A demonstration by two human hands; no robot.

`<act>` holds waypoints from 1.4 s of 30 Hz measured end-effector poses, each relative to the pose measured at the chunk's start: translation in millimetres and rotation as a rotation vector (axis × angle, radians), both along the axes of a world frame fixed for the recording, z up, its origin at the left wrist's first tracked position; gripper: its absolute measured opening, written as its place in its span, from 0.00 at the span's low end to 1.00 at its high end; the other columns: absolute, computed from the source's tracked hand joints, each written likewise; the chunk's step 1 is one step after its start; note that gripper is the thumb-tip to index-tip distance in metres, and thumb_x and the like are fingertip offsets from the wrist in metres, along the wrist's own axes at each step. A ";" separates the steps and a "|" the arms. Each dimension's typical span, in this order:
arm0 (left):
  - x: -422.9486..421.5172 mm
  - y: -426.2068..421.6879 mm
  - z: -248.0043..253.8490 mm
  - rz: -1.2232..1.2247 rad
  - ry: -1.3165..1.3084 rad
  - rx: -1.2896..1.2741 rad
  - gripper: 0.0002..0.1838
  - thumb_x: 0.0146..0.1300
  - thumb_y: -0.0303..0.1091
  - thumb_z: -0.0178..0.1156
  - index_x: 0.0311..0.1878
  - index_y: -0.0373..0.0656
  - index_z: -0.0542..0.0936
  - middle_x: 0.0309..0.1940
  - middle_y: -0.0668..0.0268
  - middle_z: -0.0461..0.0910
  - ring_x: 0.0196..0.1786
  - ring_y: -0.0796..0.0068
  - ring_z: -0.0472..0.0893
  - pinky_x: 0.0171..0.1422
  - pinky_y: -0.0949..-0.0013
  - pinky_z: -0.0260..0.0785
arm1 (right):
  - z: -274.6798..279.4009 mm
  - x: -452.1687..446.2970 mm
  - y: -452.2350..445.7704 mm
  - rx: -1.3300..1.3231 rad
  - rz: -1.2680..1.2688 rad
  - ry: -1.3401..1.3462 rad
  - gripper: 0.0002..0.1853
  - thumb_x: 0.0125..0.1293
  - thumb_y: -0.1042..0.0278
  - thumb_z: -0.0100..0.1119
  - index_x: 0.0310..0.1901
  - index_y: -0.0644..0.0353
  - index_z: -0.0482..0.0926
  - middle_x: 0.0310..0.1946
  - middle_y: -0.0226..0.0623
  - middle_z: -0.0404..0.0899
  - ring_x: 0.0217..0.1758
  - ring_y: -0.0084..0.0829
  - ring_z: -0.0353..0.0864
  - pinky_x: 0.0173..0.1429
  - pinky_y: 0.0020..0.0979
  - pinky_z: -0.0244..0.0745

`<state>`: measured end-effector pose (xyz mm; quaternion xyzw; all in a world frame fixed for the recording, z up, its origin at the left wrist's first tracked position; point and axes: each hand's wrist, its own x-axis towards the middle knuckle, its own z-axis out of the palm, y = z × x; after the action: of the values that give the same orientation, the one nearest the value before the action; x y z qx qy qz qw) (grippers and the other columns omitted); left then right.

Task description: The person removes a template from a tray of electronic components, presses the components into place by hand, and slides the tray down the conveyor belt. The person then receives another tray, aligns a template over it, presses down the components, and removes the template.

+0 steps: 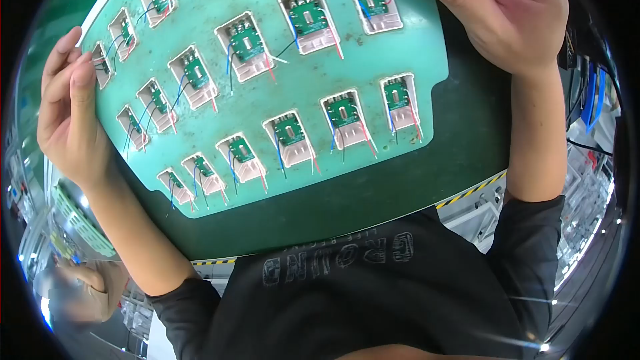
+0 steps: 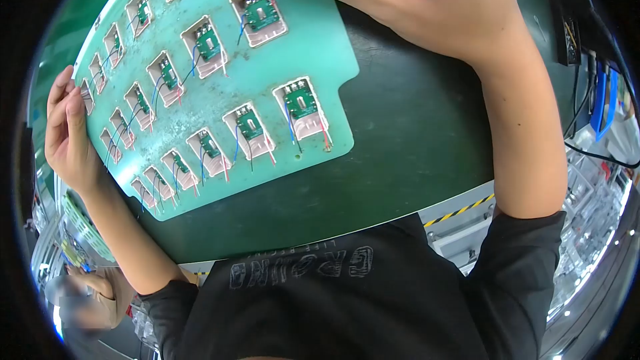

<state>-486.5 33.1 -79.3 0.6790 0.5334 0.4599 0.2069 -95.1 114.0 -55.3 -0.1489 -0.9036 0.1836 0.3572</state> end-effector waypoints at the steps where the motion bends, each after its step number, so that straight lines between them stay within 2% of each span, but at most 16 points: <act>1: 1.0 -0.6 -0.1 0.016 -0.013 0.000 0.05 0.71 0.25 0.65 0.43 0.33 0.87 0.58 0.44 0.82 0.61 0.62 0.80 0.67 0.63 0.71 | -3.1 -1.0 0.5 0.001 -0.009 0.015 0.11 0.54 0.71 0.79 0.27 0.64 0.82 0.41 0.51 0.83 0.52 0.40 0.83 0.50 0.34 0.78; 5: -8.5 -3.4 -3.4 0.122 -0.136 -0.077 0.11 0.76 0.30 0.60 0.50 0.30 0.84 0.64 0.40 0.77 0.66 0.57 0.79 0.70 0.59 0.71 | -17.1 -4.8 5.4 0.034 -0.019 0.063 0.12 0.57 0.70 0.77 0.30 0.64 0.81 0.50 0.56 0.79 0.53 0.39 0.81 0.54 0.35 0.78; 8: -12.1 0.2 -7.4 -0.088 -0.377 0.001 0.13 0.75 0.30 0.61 0.52 0.28 0.82 0.64 0.41 0.77 0.64 0.57 0.79 0.67 0.59 0.73 | 0.5 1.7 1.4 0.008 -0.015 -0.051 0.14 0.59 0.67 0.77 0.34 0.66 0.80 0.55 0.60 0.75 0.55 0.39 0.80 0.58 0.37 0.78; 12: 13.9 1.9 5.9 -0.253 -0.208 0.006 0.13 0.73 0.28 0.62 0.53 0.29 0.83 0.64 0.39 0.77 0.66 0.54 0.78 0.71 0.55 0.69 | -12.6 11.7 20.4 0.035 0.119 0.067 0.24 0.55 0.60 0.83 0.40 0.69 0.80 0.61 0.63 0.70 0.61 0.42 0.78 0.64 0.41 0.76; 15: 10.0 1.2 7.2 -0.194 0.086 0.024 0.09 0.70 0.26 0.64 0.49 0.32 0.85 0.62 0.40 0.79 0.66 0.55 0.78 0.73 0.54 0.66 | -29.5 -2.5 27.3 0.111 0.241 0.186 0.27 0.47 0.57 0.87 0.42 0.68 0.85 0.61 0.64 0.71 0.61 0.48 0.79 0.66 0.42 0.75; 16: 11.6 0.6 6.4 -0.171 0.055 0.030 0.06 0.69 0.25 0.65 0.46 0.33 0.86 0.59 0.42 0.81 0.65 0.57 0.79 0.75 0.55 0.64 | -41.5 -15.6 35.1 0.153 0.324 0.279 0.29 0.44 0.56 0.88 0.42 0.68 0.87 0.62 0.64 0.71 0.62 0.50 0.79 0.67 0.43 0.75; 19: 8.3 0.1 3.2 -0.126 -0.001 0.039 0.06 0.70 0.25 0.65 0.46 0.33 0.86 0.59 0.44 0.82 0.63 0.59 0.80 0.74 0.58 0.65 | -9.3 -17.5 2.8 0.186 0.209 0.022 0.21 0.46 0.59 0.86 0.38 0.63 0.90 0.59 0.63 0.75 0.60 0.51 0.80 0.66 0.42 0.75; 22: 5.1 -0.7 -1.9 -0.086 -0.152 0.022 0.07 0.71 0.25 0.64 0.47 0.33 0.86 0.58 0.45 0.82 0.62 0.61 0.80 0.71 0.61 0.67 | -22.9 -23.4 6.8 0.170 0.240 0.156 0.15 0.49 0.61 0.83 0.35 0.60 0.91 0.57 0.63 0.77 0.59 0.51 0.81 0.65 0.40 0.76; 25: 1.7 -2.4 -3.4 0.074 -0.274 -0.020 0.09 0.75 0.29 0.61 0.49 0.33 0.85 0.59 0.46 0.82 0.61 0.64 0.81 0.67 0.65 0.70 | -21.4 -24.7 3.3 0.109 0.201 0.203 0.12 0.53 0.66 0.80 0.37 0.61 0.90 0.54 0.59 0.77 0.54 0.45 0.81 0.60 0.36 0.75; 28: 6.9 2.8 1.3 -0.094 -0.465 0.019 0.14 0.78 0.35 0.58 0.50 0.32 0.84 0.52 0.53 0.85 0.53 0.73 0.82 0.58 0.73 0.72 | -16.8 -23.5 -2.6 0.085 0.141 0.158 0.12 0.54 0.67 0.77 0.39 0.62 0.88 0.51 0.56 0.77 0.51 0.42 0.79 0.57 0.35 0.74; 31: 13.1 -1.5 8.1 -0.170 -0.153 -0.043 0.17 0.77 0.31 0.56 0.63 0.33 0.77 0.65 0.42 0.77 0.69 0.55 0.76 0.75 0.55 0.66 | -13.7 -19.3 -5.5 0.065 0.076 0.141 0.12 0.56 0.69 0.75 0.41 0.63 0.87 0.47 0.52 0.76 0.48 0.39 0.78 0.54 0.33 0.73; 32: 4.4 -3.1 1.7 -0.192 -0.203 -0.046 0.15 0.76 0.30 0.58 0.59 0.32 0.81 0.65 0.43 0.77 0.69 0.56 0.75 0.75 0.56 0.65 | -12.9 -18.0 -6.0 0.061 0.049 0.132 0.12 0.56 0.70 0.74 0.42 0.63 0.87 0.46 0.51 0.76 0.46 0.38 0.78 0.53 0.33 0.73; 35: -4.3 -1.4 1.1 -0.123 0.060 -0.044 0.11 0.74 0.29 0.60 0.52 0.31 0.84 0.64 0.44 0.78 0.68 0.57 0.76 0.74 0.58 0.65 | -6.8 -9.4 -7.0 0.047 -0.043 0.112 0.12 0.58 0.72 0.72 0.44 0.64 0.85 0.43 0.47 0.75 0.43 0.35 0.76 0.50 0.31 0.72; 36: -0.2 -1.3 1.6 -0.096 0.045 -0.015 0.10 0.74 0.29 0.61 0.47 0.31 0.86 0.63 0.45 0.79 0.66 0.59 0.78 0.72 0.59 0.67 | -5.2 -6.5 -7.6 0.044 -0.073 0.107 0.12 0.59 0.72 0.71 0.45 0.64 0.85 0.42 0.46 0.75 0.42 0.34 0.76 0.49 0.31 0.71; 39: -7.3 -2.8 -1.9 -0.019 -0.028 -0.065 0.11 0.75 0.29 0.60 0.48 0.30 0.85 0.63 0.44 0.80 0.65 0.60 0.79 0.71 0.58 0.68 | -3.8 -3.2 -9.9 0.040 -0.156 0.083 0.13 0.60 0.74 0.69 0.47 0.65 0.84 0.38 0.43 0.75 0.39 0.31 0.74 0.46 0.29 0.70; 42: 1.8 -3.3 -0.5 0.095 -0.266 -0.078 0.12 0.78 0.29 0.57 0.50 0.29 0.84 0.62 0.44 0.80 0.64 0.60 0.80 0.70 0.58 0.70 | -3.4 -3.2 -13.4 0.037 -0.224 0.051 0.13 0.62 0.76 0.66 0.49 0.66 0.83 0.35 0.39 0.74 0.35 0.28 0.73 0.43 0.28 0.69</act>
<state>-484.7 29.8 -79.8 0.5772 0.5505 0.5341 0.2801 -98.3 100.6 -58.7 -0.2377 -0.8751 0.1297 0.4011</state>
